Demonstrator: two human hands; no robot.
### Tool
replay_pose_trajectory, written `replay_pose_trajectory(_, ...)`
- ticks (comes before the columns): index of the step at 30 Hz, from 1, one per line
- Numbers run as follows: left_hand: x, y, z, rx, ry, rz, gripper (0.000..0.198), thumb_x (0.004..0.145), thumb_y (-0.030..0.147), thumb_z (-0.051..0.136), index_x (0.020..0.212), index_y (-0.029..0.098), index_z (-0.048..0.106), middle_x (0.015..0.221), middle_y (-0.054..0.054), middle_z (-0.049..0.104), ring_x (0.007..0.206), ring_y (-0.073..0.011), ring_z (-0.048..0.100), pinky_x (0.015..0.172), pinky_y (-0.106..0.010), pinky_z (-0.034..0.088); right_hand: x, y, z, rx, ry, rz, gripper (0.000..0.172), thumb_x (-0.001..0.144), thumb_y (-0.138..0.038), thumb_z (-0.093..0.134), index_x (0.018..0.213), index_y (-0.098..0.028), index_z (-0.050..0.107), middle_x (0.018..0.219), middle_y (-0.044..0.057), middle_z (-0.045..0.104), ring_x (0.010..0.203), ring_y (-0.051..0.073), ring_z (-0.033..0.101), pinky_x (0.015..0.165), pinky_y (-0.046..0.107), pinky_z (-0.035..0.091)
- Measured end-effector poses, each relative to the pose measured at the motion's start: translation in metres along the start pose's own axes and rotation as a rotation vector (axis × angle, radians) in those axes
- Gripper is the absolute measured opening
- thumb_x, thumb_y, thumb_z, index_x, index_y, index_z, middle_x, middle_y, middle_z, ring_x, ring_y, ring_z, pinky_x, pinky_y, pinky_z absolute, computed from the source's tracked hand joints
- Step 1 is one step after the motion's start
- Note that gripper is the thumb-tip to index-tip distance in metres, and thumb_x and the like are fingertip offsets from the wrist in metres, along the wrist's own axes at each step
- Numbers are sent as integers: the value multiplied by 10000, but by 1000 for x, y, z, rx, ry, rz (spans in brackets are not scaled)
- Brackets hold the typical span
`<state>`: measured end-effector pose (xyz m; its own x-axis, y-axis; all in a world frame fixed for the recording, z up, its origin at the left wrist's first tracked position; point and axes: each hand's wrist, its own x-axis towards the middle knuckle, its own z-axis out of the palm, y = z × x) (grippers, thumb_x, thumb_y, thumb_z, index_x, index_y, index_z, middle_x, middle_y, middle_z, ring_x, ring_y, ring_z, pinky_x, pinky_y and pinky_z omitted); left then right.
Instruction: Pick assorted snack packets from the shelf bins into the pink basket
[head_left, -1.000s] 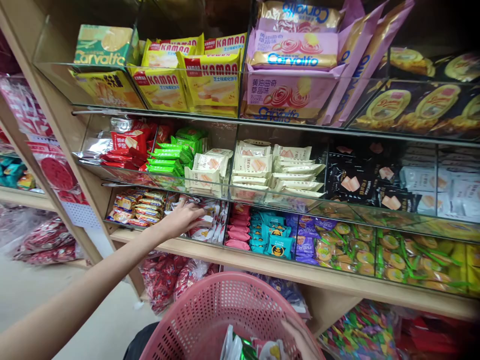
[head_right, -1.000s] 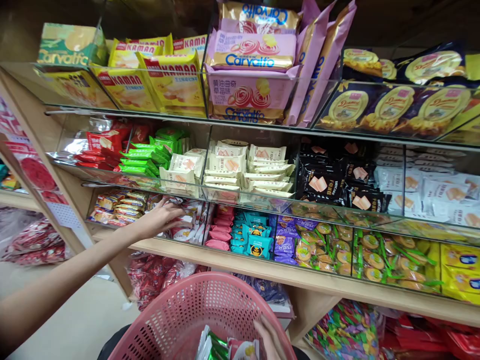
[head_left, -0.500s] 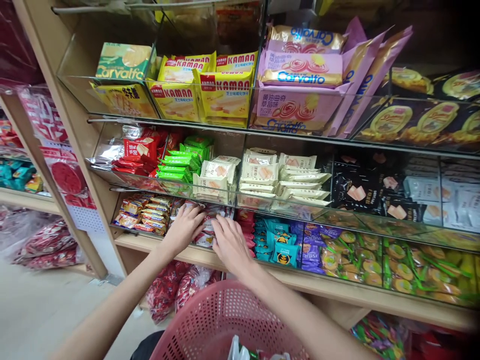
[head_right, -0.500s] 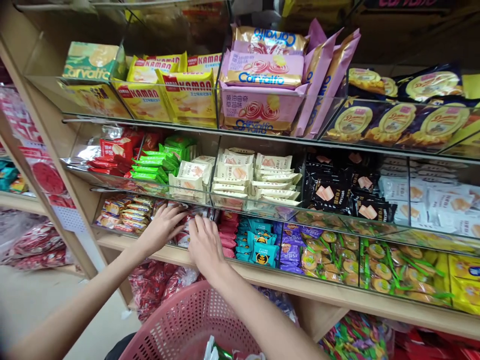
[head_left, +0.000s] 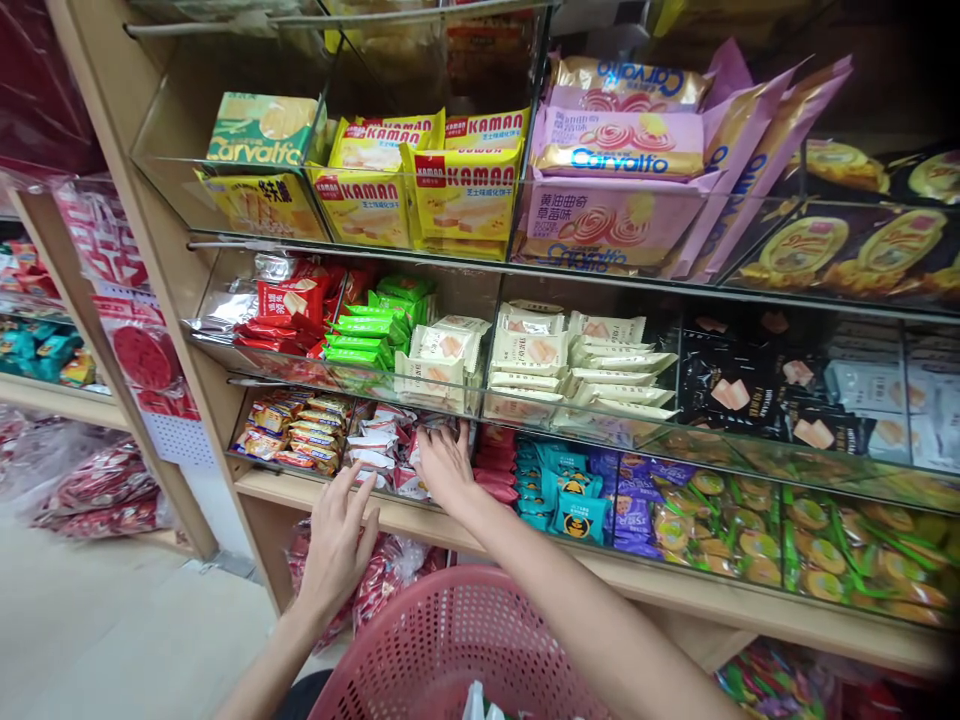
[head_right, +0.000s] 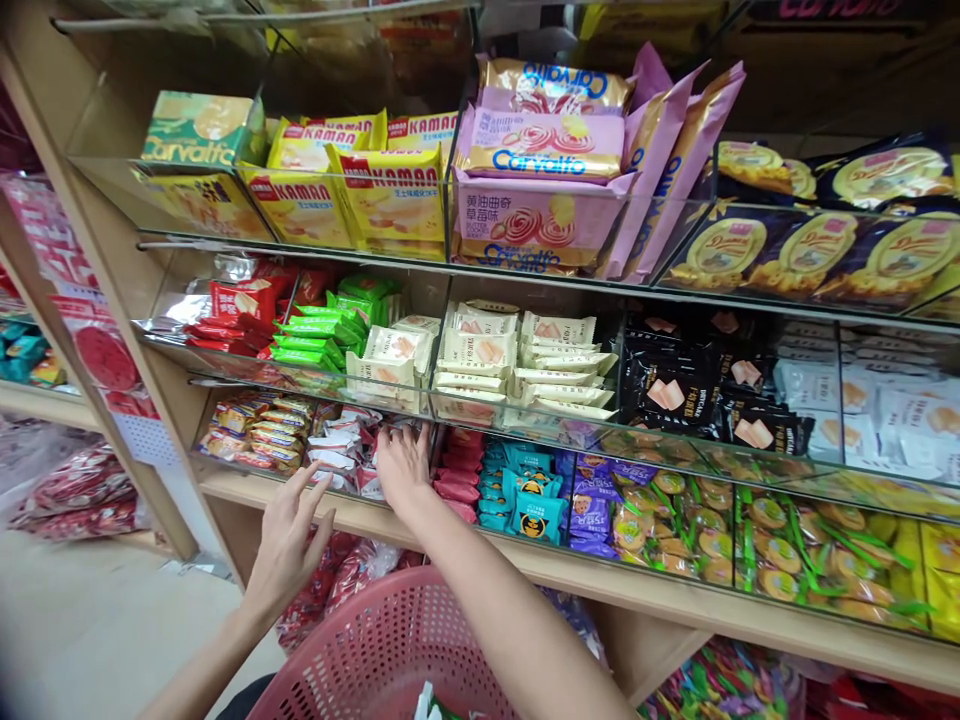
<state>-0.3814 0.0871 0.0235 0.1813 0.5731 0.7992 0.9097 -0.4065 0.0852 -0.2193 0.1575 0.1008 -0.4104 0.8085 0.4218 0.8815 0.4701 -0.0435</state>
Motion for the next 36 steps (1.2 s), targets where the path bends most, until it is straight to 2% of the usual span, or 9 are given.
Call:
replay_pose_trajectory(6,-6,1,13,77,-31,15,537,889,175,447,1397,228,280,1435,-177,346,1337,-303,307,1060,-526,277,3,-3,-7,-10,-29,79,416,855,-201,466,1249,-67,472,1177,183,591,1147,291,473,1078,539,154)
replay_pose_trajectory(13,-12,-5,15,141,-87,25,550,895,183,429,1416,220,258,1452,-170,341,1346,-298,298,1077,-518,244,12,-6,-16,-21,-104,109,306,793,-269,568,1059,-122,607,1182,174,579,1145,302,448,1041,526,208)
replay_pose_trajectory(18,-13,-7,14,153,-92,33,563,893,181,425,1425,214,242,1455,-171,338,1351,-298,288,1077,-511,245,12,-12,-21,-9,-138,129,310,813,-201,509,1103,-116,577,1161,169,604,1138,281,458,961,438,305)
replay_pose_trajectory(22,-14,-7,14,155,-96,38,574,890,175,425,1430,209,233,1461,-178,323,1351,-302,286,1078,-516,239,15,-12,-20,9,-150,174,395,782,-208,541,1167,-115,536,1204,173,587,1157,277,456,946,415,320)
replay_pose_trajectory(26,-14,-9,15,145,-104,50,599,888,170,419,1444,217,200,1465,-174,318,1351,-298,287,1074,-514,248,20,-9,-16,32,-176,225,367,714,-270,617,1065,-162,612,1238,150,577,1196,280,448,969,400,321)
replay_pose_trajectory(29,-13,-11,15,139,-100,49,615,887,167,415,1450,236,178,1462,-168,323,1343,-295,300,1067,-513,260,20,-9,-13,58,-169,255,404,701,-305,629,1075,-156,605,1187,147,617,1203,274,457,980,392,321)
replay_pose_trajectory(33,-11,-9,15,135,-97,43,612,886,170,421,1446,243,186,1464,-172,313,1343,-303,297,1059,-515,271,16,-9,-13,91,-142,326,446,720,-313,610,1118,-117,567,1008,165,694,1165,275,506,965,392,340)
replay_pose_trajectory(36,-10,-7,13,132,-98,45,597,885,174,425,1437,231,206,1462,-178,312,1344,-307,292,1060,-517,269,13,-9,-17,107,-110,357,446,742,-312,591,1140,-119,544,1001,170,697,1127,269,541,947,383,358)
